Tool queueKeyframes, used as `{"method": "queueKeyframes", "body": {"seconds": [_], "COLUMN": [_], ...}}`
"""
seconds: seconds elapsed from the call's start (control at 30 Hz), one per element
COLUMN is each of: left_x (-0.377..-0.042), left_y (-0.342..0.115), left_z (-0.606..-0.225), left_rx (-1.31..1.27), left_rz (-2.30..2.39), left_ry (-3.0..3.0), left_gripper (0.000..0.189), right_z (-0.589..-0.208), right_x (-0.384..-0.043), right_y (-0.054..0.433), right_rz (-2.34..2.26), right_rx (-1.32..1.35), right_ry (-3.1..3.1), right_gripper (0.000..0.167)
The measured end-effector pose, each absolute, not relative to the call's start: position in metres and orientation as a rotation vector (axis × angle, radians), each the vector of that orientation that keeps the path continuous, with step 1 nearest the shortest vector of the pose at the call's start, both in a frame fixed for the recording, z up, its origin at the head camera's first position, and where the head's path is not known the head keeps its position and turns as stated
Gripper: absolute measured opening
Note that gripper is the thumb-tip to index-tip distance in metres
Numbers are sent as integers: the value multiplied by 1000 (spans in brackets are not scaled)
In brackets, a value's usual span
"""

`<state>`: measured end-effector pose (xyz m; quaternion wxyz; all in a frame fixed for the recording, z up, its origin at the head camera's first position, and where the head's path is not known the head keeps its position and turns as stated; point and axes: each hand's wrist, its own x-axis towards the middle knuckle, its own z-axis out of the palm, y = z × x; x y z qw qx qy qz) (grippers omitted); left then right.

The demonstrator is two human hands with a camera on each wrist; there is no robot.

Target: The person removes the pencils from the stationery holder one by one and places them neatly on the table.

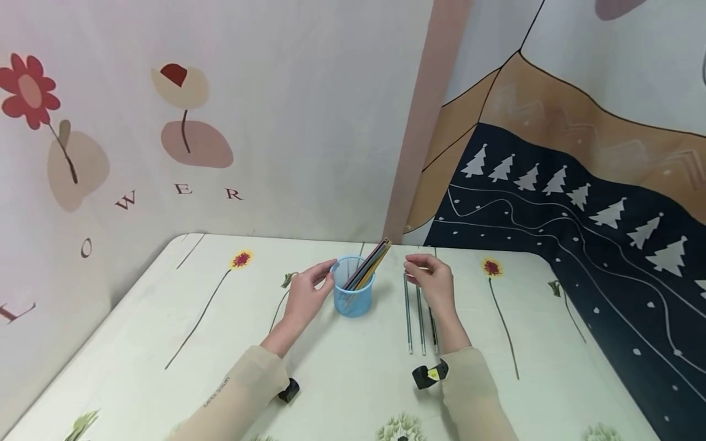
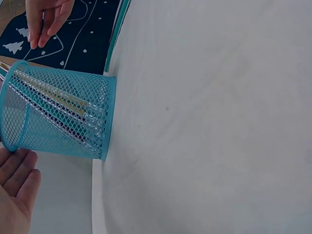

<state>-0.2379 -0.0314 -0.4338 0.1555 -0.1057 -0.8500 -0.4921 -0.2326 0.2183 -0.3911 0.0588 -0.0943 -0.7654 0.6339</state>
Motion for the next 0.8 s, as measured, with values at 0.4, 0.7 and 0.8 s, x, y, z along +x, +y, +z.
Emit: {"method": "queueKeyframes", "body": {"seconds": [0.4,0.7,0.8], "left_x": [-238,-238,-237], "left_y": [-29,-30,-30], "left_z": [-436,-433,-433], "left_rx": [-284,-282,-291], "left_rz": [-1393,-1381,-1386], "left_ry": [-2442,-2461,-2466], "left_gripper": [34,33,33], "right_z": [-395,-394,-396], "right_x": [-231,-230,-230], "right_y": [197,185,183], "right_rz": [1992,2035,2059], "right_rx": [-259,-230,-228], "right_ry": [-2247,-2229,-2239], "right_gripper": [30,32,33]}}
